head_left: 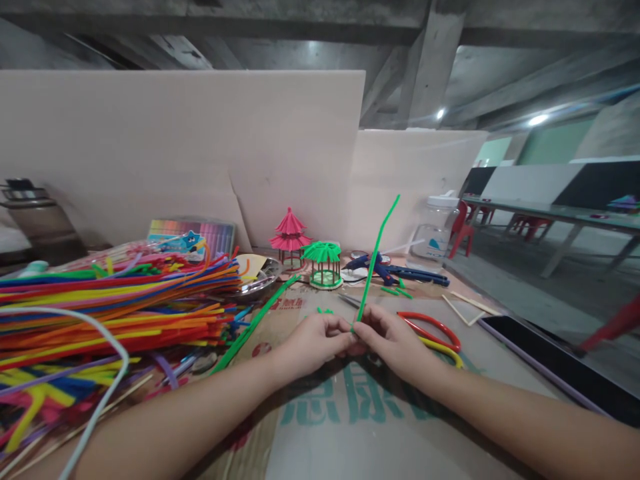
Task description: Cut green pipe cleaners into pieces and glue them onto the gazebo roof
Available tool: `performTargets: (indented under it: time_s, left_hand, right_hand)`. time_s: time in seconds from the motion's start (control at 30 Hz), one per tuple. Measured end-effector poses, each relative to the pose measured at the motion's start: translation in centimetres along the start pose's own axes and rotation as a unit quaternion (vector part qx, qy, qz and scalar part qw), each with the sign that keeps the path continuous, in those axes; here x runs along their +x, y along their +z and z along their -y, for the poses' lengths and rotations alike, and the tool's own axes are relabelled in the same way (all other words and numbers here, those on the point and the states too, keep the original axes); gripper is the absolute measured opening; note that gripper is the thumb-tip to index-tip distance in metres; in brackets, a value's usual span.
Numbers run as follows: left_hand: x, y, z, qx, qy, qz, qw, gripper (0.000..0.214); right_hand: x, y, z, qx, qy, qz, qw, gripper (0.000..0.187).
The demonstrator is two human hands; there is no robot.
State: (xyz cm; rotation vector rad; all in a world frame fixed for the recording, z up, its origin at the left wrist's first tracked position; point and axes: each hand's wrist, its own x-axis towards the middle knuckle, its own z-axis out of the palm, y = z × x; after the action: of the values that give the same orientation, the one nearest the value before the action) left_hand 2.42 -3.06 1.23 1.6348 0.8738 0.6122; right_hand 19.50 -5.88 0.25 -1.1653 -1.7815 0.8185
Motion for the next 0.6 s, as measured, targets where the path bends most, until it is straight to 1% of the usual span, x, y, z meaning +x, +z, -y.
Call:
performTargets:
  time_s: [0.17,0.27,0.4,0.5,0.6]
  left_hand:
    - [0.08,-0.02,0.28,-0.013,0.0,0.008,1.0,0.037]
    - [0.28,-0.1,0.53,-0.037,0.02,0.024,0.999,0.037]
    - [0.57,-0.38,0.68,-0.047,0.033,0.05,0.997,0.044]
    - [0.75,-0.59,0.83,-0.048,0.031,0.054,0.997,0.044]
    - [0.82,-0.69,1.02,-0.032,0.037,0.054,0.997,0.042]
  right_hand:
    - [-0.01,0.06,0.05,-0.014,0.009,-0.007,1.0,0.026]
    - [0.03,-0.02,-0.09,-0.018,0.019,-0.015,1.0,0.025]
    - [0.19,-0.19,-0.32,0.006,0.033,-0.01,0.999,0.027]
    - [0.22,-0.24,-0.32,0.03,0.038,0.002,0.999,0.027]
    - [0.16,-0.2,-0.3,0.022,0.034,-0.004,0.999,0.026]
